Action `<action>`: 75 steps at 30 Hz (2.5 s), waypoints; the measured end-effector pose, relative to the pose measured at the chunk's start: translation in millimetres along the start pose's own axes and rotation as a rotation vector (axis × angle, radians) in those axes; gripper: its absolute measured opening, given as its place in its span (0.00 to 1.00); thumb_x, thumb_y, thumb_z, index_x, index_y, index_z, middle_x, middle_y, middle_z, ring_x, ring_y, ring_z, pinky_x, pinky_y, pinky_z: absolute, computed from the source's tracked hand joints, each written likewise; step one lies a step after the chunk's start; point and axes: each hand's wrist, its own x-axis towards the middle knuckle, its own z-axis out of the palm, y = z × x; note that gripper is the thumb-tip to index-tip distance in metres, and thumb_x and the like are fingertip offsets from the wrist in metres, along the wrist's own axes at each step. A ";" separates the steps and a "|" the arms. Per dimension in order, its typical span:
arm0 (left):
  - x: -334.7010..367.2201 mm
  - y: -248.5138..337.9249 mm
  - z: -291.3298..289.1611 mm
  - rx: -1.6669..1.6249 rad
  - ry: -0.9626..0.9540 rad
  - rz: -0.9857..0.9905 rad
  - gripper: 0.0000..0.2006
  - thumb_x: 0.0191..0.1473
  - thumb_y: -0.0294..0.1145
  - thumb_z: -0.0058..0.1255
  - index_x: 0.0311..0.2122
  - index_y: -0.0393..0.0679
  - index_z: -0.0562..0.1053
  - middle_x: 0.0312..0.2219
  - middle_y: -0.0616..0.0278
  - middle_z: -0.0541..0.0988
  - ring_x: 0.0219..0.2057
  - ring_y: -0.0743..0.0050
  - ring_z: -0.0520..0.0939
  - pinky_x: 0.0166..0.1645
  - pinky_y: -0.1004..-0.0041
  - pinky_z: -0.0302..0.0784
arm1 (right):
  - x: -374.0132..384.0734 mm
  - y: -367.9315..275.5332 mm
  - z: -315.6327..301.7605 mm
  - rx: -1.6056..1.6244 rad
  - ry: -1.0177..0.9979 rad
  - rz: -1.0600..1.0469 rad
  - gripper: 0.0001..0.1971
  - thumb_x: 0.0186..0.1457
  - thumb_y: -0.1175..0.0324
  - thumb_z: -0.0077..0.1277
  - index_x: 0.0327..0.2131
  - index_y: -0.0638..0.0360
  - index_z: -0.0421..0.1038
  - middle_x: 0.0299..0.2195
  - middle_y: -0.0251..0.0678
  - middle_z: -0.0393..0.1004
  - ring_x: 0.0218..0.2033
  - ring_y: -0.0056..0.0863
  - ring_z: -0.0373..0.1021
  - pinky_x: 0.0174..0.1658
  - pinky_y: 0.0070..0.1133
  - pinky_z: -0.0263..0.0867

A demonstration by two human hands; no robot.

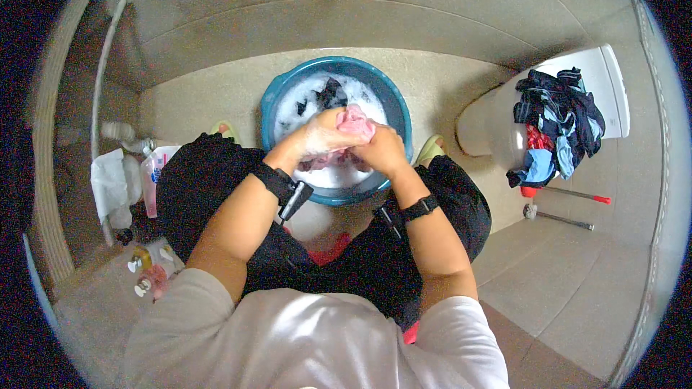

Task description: The person hand-washes clothes by scrubbing, rubbing, and wringing garments in a basin of soapy water, then places a piece of clothing onto a toilet lid.

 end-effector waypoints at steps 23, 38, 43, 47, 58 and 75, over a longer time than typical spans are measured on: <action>37.1 -67.9 -6.7 -0.124 0.150 0.500 0.20 0.54 0.52 0.36 0.32 0.43 0.67 0.30 0.56 0.72 0.34 0.64 0.73 0.40 0.66 0.70 | 24.7 -46.5 56.4 0.105 0.531 -0.372 0.04 0.42 0.73 0.49 0.25 0.62 0.68 0.27 0.40 0.71 0.28 0.31 0.68 0.36 0.26 0.61; 11.5 -35.0 -19.8 -1.128 0.180 -0.235 0.14 0.55 0.45 0.38 0.24 0.47 0.65 0.22 0.60 0.72 0.24 0.67 0.74 0.32 0.67 0.71 | 12.2 -56.1 29.5 0.245 0.369 -0.386 0.10 0.47 0.70 0.49 0.34 0.62 0.70 0.29 0.40 0.73 0.31 0.31 0.69 0.39 0.23 0.63; 24.6 -28.7 -5.8 -0.561 -0.003 0.056 0.16 0.52 0.46 0.41 0.22 0.45 0.67 0.15 0.67 0.70 0.18 0.68 0.71 0.22 0.70 0.67 | 20.1 -49.4 56.3 0.065 0.572 -0.345 0.11 0.44 0.64 0.52 0.19 0.61 0.70 0.20 0.47 0.71 0.24 0.41 0.71 0.27 0.30 0.64; 28.4 -50.4 28.1 -0.333 0.464 0.416 0.06 0.43 0.32 0.49 0.20 0.44 0.71 0.13 0.60 0.69 0.17 0.69 0.72 0.23 0.71 0.68 | 39.5 0.9 27.9 0.417 0.571 0.171 0.16 0.49 0.63 0.48 0.21 0.70 0.70 0.16 0.46 0.70 0.18 0.32 0.70 0.22 0.28 0.62; -1.8 18.4 54.8 0.915 0.199 0.831 0.09 0.37 0.36 0.52 0.15 0.44 0.68 0.16 0.59 0.71 0.22 0.57 0.73 0.30 0.63 0.68 | 20.9 21.2 -0.2 1.393 -0.362 0.369 0.25 0.50 0.47 0.44 0.44 0.56 0.65 0.38 0.38 0.72 0.37 0.30 0.70 0.41 0.27 0.68; 9.2 4.7 10.5 -0.524 0.293 0.137 0.23 0.53 0.38 0.46 0.53 0.48 0.58 0.47 0.62 0.68 0.47 0.68 0.70 0.48 0.60 0.69 | 34.2 33.5 -23.7 0.550 0.311 0.159 0.22 0.54 0.69 0.42 0.51 0.66 0.55 0.43 0.37 0.66 0.42 0.28 0.64 0.47 0.24 0.60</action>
